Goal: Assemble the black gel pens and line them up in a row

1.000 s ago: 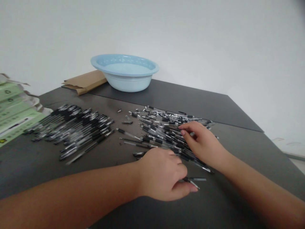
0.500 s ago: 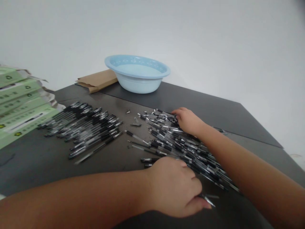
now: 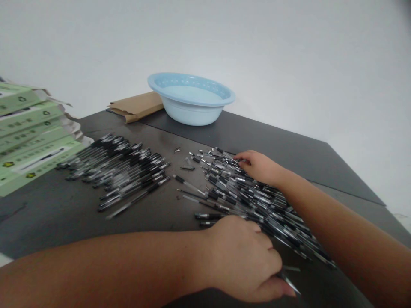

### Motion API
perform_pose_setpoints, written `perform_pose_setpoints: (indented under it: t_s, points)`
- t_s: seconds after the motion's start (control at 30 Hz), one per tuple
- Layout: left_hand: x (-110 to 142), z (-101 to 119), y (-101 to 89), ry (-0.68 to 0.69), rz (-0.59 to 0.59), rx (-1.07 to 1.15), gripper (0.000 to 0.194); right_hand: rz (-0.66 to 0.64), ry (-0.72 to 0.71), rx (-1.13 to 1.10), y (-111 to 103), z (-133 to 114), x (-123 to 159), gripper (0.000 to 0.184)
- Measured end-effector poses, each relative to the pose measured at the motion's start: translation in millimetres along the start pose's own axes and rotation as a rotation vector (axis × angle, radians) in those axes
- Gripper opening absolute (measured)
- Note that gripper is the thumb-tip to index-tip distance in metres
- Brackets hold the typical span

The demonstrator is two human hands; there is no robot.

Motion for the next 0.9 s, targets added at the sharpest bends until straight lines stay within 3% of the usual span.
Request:
perform_pose_setpoints:
  t_s: [0.23, 0.9]
  points:
    - [-0.8, 1.3, -1.4, 0.003, 0.005, -0.008, 0.051, -0.006, -0.078, -0.043, 2.5, -12.9, 17.7, 0.030]
    - [-1.6, 2.3, -1.1, 0.019, -0.032, 0.005, 0.051, -0.023, -0.030, -0.057, 1.6, -35.1, 9.8, 0.017]
Point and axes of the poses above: each hand's wrist, its own x-axis away from the middle knuckle, its own y-axis out of the palm, z = x × y, the point moved 6 cm from there along -x, towards the middle knuckle, and after that the axes turned 15 degrees about -x, right-handed, at the moved point
